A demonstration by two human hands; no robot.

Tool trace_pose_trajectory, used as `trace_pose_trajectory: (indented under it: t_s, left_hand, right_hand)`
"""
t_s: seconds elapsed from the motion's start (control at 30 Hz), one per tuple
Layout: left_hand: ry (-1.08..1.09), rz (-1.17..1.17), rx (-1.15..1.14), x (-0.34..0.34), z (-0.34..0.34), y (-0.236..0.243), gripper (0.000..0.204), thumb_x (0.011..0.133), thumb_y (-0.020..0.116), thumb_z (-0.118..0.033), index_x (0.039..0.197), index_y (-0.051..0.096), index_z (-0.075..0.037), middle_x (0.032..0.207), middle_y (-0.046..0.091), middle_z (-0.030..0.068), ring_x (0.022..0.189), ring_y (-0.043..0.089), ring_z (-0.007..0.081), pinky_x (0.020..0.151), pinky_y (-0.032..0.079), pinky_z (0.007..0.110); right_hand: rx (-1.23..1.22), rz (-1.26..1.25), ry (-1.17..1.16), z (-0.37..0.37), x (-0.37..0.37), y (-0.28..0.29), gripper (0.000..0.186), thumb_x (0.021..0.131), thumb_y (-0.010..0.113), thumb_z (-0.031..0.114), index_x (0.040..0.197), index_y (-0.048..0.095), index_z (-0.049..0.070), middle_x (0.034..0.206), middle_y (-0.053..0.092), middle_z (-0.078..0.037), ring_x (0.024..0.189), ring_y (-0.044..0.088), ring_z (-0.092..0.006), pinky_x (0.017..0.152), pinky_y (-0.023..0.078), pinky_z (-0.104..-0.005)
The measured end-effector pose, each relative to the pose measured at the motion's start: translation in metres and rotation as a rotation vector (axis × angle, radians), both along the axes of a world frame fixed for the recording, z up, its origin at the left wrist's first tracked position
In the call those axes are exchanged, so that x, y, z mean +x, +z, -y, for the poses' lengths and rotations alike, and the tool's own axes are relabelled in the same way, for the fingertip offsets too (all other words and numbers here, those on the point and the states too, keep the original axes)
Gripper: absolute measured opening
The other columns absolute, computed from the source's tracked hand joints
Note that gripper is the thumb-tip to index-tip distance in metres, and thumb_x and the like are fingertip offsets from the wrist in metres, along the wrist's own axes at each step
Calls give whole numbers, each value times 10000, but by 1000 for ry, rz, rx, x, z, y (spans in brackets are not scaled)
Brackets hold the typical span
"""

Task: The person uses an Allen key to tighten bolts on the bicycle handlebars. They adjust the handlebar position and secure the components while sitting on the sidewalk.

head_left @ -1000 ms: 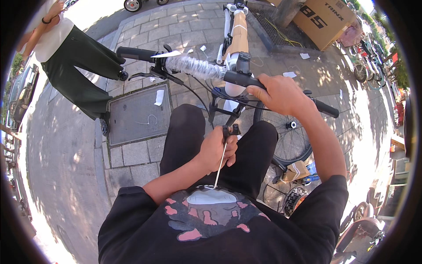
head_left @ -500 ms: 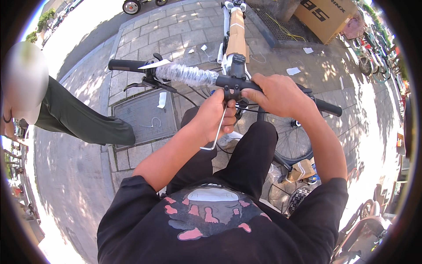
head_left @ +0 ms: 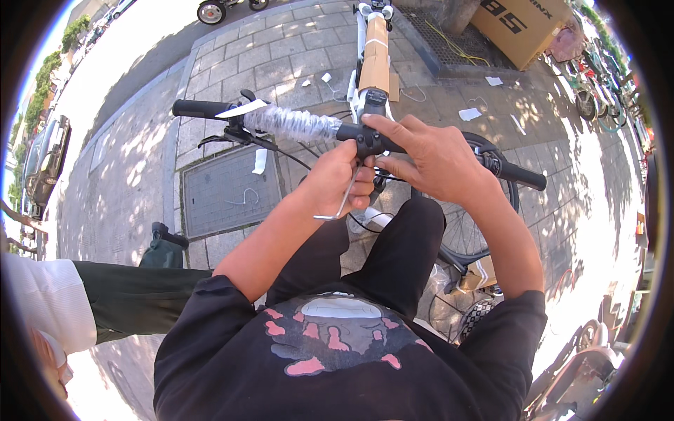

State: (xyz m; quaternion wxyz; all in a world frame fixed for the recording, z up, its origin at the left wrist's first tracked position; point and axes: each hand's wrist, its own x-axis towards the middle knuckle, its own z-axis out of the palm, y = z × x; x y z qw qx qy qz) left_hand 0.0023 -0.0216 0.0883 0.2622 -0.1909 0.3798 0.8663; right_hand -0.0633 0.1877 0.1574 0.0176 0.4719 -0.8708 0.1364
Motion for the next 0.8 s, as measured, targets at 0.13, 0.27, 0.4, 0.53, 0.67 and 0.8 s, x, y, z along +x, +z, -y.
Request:
trace_pose_trajectory:
  t_s: [0.13,0.27,0.4,0.53,0.67,0.8]
  left_hand:
    - [22,5,36,0,1,2,377,1149,367,-401,981,565,-128,725,425,-74,533,350,58,505,333,269]
    - [35,42,61,-2,0,2,370,1153,371,-370,1002,580,-105,725,430,-68,541,373,56,496,331,268]
    - [58,65,106,-5,-2,-1,348,1158,404,-353,1010,588,-96,731,430,-64,547,404,52,485,332,258]
    - [77,-27,158,-4,-1,-7,296,1150,433,-299,1083,623,-83,781,534,-34,544,462,66,490,409,260]
    - [89,-67,108,-1,-4,-2,277,1140,438,-258,1129,637,-64,866,620,13,621,555,103,537,492,286]
    - [124,-45,78,-2,-9,16,286,1133,430,-252,1116,631,-50,859,611,23,618,552,142,535,481,319]
  right_hand:
    - [-70,-160,27,2,2,-19,517,1015,729,284,1515,608,238,1083,692,-104,864,763,-309,693,590,-438]
    - [-135,-216,19,2,9,-20,505,953,766,204,1446,660,189,1150,683,-104,905,761,-313,732,593,-432]
    - [-235,-298,6,4,19,-22,532,892,775,124,1413,671,112,1210,679,-113,965,742,-303,798,576,-425]
    - [-420,-286,50,13,49,-19,517,859,793,94,1364,689,68,1071,674,-64,922,691,-270,800,539,-408]
    - [-545,-35,57,32,70,-27,444,871,838,118,1296,719,68,904,675,-60,829,677,-295,718,526,-434]
    - [-637,-57,24,40,67,-38,206,984,769,118,1164,725,27,978,662,-118,792,685,-289,724,554,-402]
